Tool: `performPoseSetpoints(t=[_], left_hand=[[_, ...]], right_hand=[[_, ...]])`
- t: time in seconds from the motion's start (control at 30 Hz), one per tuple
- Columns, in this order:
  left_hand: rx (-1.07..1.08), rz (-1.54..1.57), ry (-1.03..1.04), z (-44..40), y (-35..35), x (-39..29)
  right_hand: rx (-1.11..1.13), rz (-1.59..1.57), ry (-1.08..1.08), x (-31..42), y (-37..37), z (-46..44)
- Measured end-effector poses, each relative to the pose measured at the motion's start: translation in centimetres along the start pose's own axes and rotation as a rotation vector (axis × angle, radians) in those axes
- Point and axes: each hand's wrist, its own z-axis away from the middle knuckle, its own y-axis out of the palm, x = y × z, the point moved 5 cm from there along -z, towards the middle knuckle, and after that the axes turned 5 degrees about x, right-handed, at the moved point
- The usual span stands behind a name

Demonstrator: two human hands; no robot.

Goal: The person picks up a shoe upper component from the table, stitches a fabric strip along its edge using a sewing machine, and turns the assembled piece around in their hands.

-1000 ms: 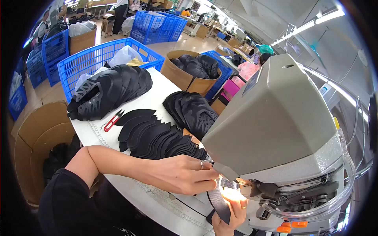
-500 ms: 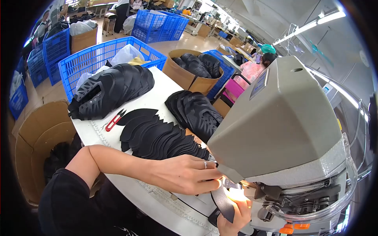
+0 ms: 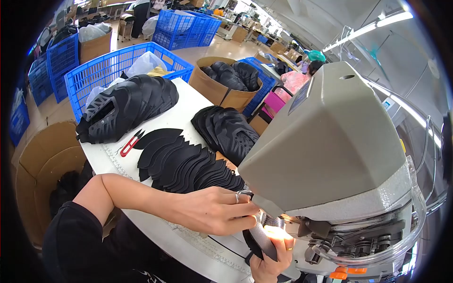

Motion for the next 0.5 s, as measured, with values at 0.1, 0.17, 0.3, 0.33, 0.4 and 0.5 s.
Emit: performPoseSetpoints(t=[0.1, 0.17, 0.3, 0.33, 0.4, 0.5], left_hand=[[0.038, -0.009, 0.005, 0.0, -0.1, 0.3], [0.051, -0.007, 0.012, 0.0, -0.1, 0.3], [0.051, 0.033, 0.03, -0.1, -0.4, 0.7], [0.047, 0.046, 0.036, -0.2, -0.6, 0.9], [0.028, 0.066, 0.036, 0.0, -0.4, 1.0], [0.022, 0.068, 0.025, -0.1, -0.4, 0.9]], right_hand=[[0.016, 0.038, -0.039, 0.5, 0.1, -0.3], [0.019, 0.048, -0.019, 0.9, 0.2, -0.6], [0.036, 0.057, 0.062, 1.5, 0.7, -0.6], [0.027, 0.061, 0.06, 1.6, 0.8, -0.6], [0.005, 0.042, 0.07, 1.2, 1.3, -0.1], [-0.054, 0.006, 0.103, 1.8, 0.8, -0.7]])
